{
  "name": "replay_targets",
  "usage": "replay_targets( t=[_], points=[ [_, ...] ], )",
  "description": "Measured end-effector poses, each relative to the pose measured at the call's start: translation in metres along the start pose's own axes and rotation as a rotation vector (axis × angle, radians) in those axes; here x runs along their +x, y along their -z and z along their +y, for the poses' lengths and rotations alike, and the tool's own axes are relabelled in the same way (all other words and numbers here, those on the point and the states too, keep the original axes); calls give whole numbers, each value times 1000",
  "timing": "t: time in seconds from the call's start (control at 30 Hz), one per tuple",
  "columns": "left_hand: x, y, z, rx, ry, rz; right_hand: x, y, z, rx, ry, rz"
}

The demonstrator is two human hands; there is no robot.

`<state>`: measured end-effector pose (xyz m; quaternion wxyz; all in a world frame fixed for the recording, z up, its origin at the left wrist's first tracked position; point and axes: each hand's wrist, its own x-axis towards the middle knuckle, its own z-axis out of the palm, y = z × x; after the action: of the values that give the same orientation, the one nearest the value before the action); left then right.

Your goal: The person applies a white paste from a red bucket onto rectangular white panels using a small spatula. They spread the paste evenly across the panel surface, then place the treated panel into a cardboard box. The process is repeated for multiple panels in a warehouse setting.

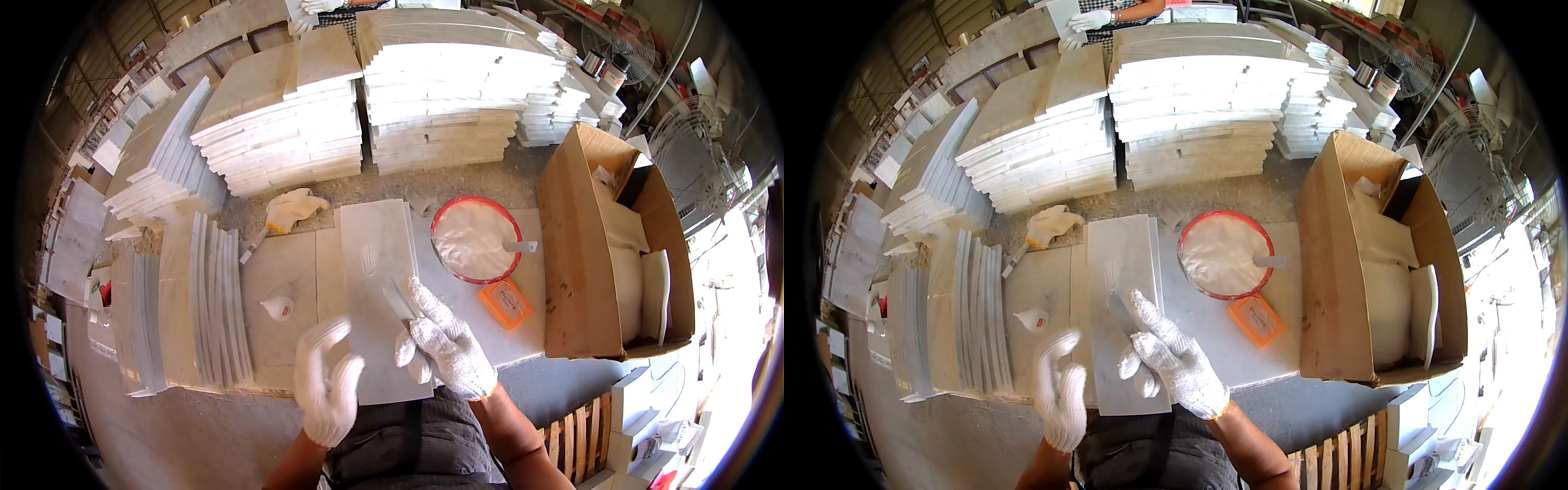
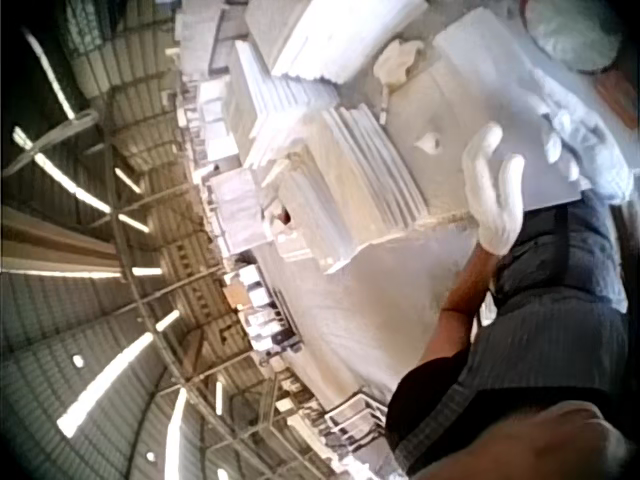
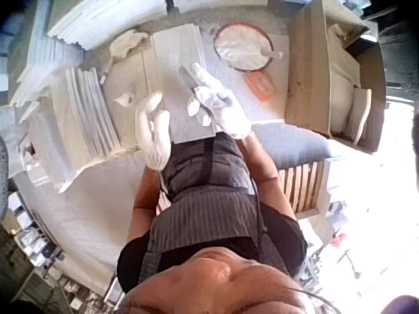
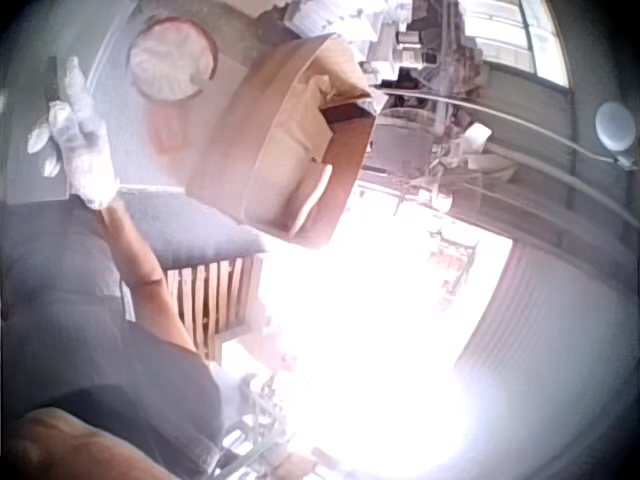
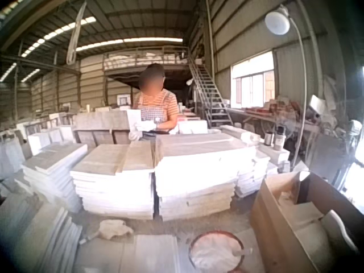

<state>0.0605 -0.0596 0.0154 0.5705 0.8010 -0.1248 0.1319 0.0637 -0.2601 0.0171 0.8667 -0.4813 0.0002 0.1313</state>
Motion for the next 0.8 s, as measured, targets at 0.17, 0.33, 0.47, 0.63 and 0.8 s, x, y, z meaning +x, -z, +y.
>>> replay_targets(
  t=[0.17,0.33,0.47,0.63,0.8],
  points=[
    [14,-29,16,-480,527,-258,-13,-15,-4,-501,214,13],
    [22,-36,1,-789,517,-141,-28,9,-19,-630,128,47],
    [38,-22,-4,-833,612,-211,-12,79,-43,-1292,496,742],
    [53,-41,17,-550,714,-359,26,128,-62,-1757,382,1000],
    [59,-48,11,-485,726,-436,29,148,-65,-1832,-115,770]
  ],
)
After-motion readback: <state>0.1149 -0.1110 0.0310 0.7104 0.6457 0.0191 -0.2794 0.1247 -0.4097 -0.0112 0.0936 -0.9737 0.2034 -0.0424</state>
